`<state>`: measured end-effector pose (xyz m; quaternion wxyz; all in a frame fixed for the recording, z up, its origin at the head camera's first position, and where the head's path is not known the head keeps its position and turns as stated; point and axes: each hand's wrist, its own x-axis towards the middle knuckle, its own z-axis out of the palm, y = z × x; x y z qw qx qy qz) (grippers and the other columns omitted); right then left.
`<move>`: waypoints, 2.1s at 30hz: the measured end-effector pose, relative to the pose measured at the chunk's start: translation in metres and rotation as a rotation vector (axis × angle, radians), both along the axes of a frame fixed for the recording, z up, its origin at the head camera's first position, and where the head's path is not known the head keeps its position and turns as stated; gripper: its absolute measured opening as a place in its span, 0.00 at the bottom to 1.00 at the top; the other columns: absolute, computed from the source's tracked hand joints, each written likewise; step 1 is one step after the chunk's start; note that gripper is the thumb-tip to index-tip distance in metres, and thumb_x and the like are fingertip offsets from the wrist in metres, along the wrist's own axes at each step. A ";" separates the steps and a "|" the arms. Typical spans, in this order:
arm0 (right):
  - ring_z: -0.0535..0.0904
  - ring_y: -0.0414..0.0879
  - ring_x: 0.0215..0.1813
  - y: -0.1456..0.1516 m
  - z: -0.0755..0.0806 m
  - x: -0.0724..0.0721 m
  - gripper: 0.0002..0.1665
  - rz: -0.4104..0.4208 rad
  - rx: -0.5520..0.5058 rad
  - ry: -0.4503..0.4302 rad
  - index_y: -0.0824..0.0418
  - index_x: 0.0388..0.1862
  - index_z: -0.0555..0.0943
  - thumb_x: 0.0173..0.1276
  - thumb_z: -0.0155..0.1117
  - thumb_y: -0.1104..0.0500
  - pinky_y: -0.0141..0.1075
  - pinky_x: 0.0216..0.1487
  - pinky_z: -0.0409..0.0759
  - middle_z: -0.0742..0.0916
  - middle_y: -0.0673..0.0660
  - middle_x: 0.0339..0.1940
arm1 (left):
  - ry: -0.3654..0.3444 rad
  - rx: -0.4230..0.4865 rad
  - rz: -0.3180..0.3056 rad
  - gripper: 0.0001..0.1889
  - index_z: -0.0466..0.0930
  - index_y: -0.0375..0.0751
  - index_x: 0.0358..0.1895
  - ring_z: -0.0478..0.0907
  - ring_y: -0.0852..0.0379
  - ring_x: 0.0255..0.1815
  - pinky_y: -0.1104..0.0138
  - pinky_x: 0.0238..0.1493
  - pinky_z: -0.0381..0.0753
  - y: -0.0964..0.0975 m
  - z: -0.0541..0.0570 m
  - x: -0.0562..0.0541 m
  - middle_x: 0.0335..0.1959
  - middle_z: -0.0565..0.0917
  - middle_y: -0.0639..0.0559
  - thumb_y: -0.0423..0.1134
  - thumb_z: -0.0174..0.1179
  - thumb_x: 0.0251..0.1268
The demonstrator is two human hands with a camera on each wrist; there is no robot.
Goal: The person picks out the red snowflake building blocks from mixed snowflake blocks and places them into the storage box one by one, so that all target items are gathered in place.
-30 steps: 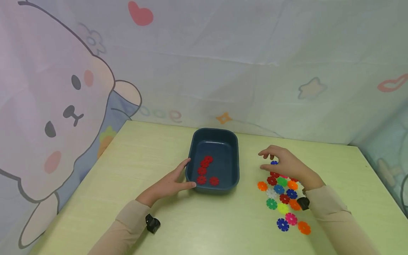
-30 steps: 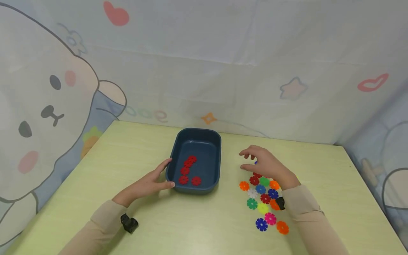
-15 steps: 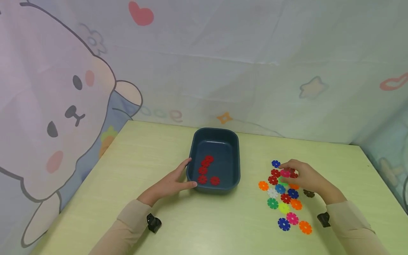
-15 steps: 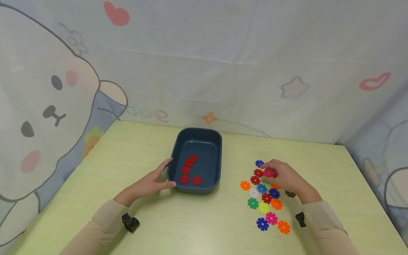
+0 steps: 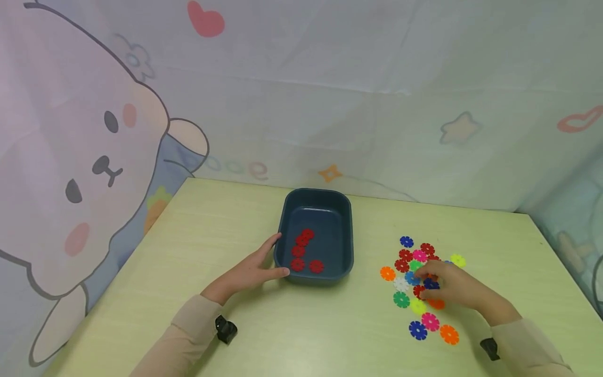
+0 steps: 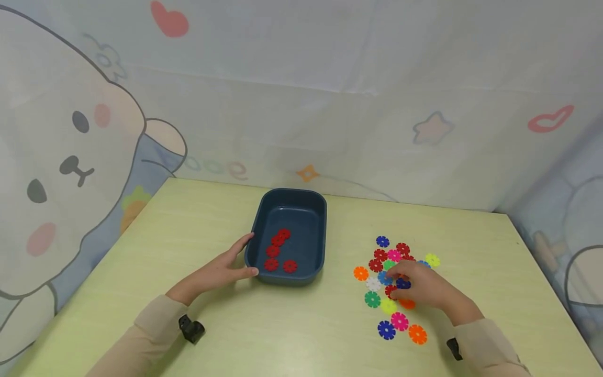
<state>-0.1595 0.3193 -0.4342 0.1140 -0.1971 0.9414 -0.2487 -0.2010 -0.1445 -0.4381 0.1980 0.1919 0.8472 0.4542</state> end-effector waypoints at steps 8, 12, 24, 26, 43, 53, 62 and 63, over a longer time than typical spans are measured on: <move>0.72 0.40 0.38 -0.004 -0.001 0.002 0.18 0.048 0.020 0.013 0.59 0.45 0.83 0.57 0.74 0.55 0.30 0.39 0.77 0.83 0.46 0.40 | 0.008 0.000 0.006 0.48 0.38 0.56 0.79 0.41 0.44 0.78 0.41 0.71 0.49 0.000 0.000 0.000 0.79 0.43 0.50 0.54 0.62 0.64; 0.72 0.41 0.39 -0.004 0.000 0.003 0.19 0.040 0.017 -0.010 0.60 0.46 0.83 0.57 0.74 0.55 0.30 0.39 0.77 0.82 0.46 0.40 | 0.009 -0.002 0.006 0.48 0.38 0.56 0.79 0.41 0.44 0.78 0.41 0.71 0.49 0.000 0.001 0.001 0.79 0.43 0.50 0.54 0.62 0.64; 0.70 0.40 0.37 0.000 -0.001 0.005 0.19 0.043 -0.005 -0.042 0.61 0.46 0.83 0.56 0.74 0.57 0.30 0.36 0.75 0.77 0.46 0.33 | 0.011 -0.002 0.005 0.48 0.38 0.56 0.79 0.41 0.44 0.78 0.41 0.71 0.50 0.000 -0.001 0.000 0.79 0.43 0.51 0.54 0.62 0.64; 0.69 0.40 0.37 0.000 -0.001 0.005 0.21 0.045 -0.009 -0.045 0.61 0.46 0.83 0.55 0.75 0.55 0.30 0.36 0.75 0.77 0.46 0.33 | 0.008 -0.002 0.006 0.48 0.38 0.56 0.79 0.41 0.44 0.78 0.41 0.71 0.49 -0.001 -0.001 -0.001 0.79 0.43 0.51 0.54 0.62 0.64; 0.71 0.41 0.36 0.000 -0.007 0.002 0.18 0.031 -0.033 -0.073 0.62 0.45 0.82 0.57 0.74 0.58 0.30 0.36 0.75 0.78 0.47 0.32 | 0.003 -0.011 0.003 0.47 0.37 0.59 0.78 0.41 0.44 0.78 0.41 0.71 0.49 0.000 -0.001 -0.001 0.79 0.42 0.52 0.53 0.61 0.65; 0.70 0.40 0.35 -0.003 -0.008 0.001 0.17 0.036 -0.046 -0.068 0.62 0.43 0.82 0.56 0.74 0.57 0.30 0.36 0.75 0.78 0.47 0.30 | -0.007 -0.003 -0.002 0.47 0.37 0.59 0.78 0.40 0.44 0.78 0.40 0.71 0.49 -0.002 0.000 -0.001 0.79 0.42 0.51 0.53 0.61 0.65; 0.70 0.39 0.34 -0.004 -0.007 0.001 0.15 0.060 -0.039 -0.097 0.61 0.42 0.82 0.57 0.73 0.59 0.29 0.35 0.74 0.77 0.47 0.30 | -0.018 0.000 0.007 0.47 0.37 0.59 0.78 0.40 0.46 0.79 0.41 0.72 0.48 -0.001 0.000 -0.001 0.79 0.42 0.53 0.52 0.61 0.65; 0.70 0.39 0.35 -0.004 -0.007 0.001 0.15 0.062 -0.037 -0.105 0.60 0.42 0.82 0.57 0.73 0.59 0.29 0.35 0.74 0.77 0.47 0.30 | -0.021 0.002 0.009 0.47 0.37 0.59 0.78 0.40 0.46 0.79 0.42 0.72 0.48 -0.001 0.000 -0.001 0.79 0.42 0.54 0.52 0.62 0.65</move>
